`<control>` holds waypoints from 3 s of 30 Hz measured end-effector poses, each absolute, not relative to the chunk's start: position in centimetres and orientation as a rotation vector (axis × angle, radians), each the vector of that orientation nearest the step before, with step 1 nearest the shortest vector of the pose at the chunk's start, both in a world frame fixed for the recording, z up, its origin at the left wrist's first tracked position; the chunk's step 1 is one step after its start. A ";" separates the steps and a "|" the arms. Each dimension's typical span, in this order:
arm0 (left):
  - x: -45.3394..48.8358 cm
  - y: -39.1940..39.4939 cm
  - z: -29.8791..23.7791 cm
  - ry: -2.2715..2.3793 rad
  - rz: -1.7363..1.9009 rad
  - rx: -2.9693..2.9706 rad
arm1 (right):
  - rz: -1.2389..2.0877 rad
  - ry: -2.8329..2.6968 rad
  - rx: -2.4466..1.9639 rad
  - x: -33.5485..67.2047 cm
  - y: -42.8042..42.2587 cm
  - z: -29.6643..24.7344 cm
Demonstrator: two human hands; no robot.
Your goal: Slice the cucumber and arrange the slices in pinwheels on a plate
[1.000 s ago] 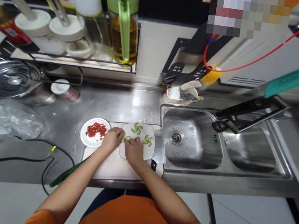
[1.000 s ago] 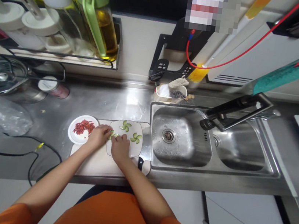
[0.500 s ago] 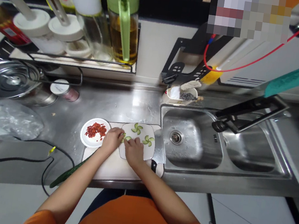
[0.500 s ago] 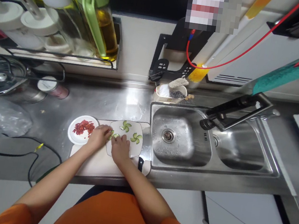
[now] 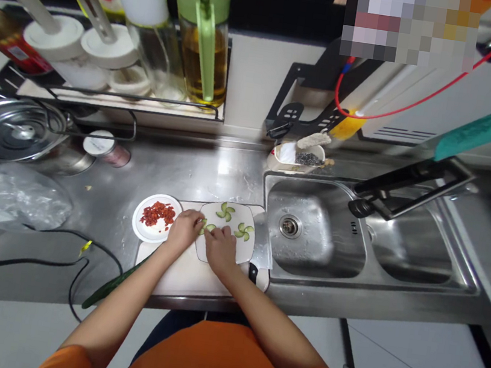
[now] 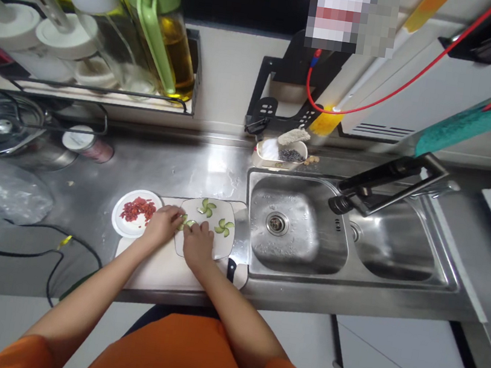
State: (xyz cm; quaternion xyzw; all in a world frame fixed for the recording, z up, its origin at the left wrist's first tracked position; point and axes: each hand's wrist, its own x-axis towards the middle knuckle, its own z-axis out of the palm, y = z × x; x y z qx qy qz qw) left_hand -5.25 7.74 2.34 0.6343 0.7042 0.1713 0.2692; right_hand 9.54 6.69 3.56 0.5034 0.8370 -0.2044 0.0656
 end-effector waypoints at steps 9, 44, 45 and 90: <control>-5.8 7.5 3.5 1.917 0.585 1.708 | -0.693 2.524 1.612 10.6 6.4 4.7; -11.4 2.0 4.0 2.355 0.399 1.494 | -0.763 2.584 1.606 13.2 3.2 6.0; -11.0 2.0 4.1 2.339 0.489 1.499 | -0.767 2.576 1.619 13.1 3.3 6.0; -2.1 3.4 0.9 2.229 0.574 1.882 | -0.842 2.610 1.660 10.7 6.9 3.2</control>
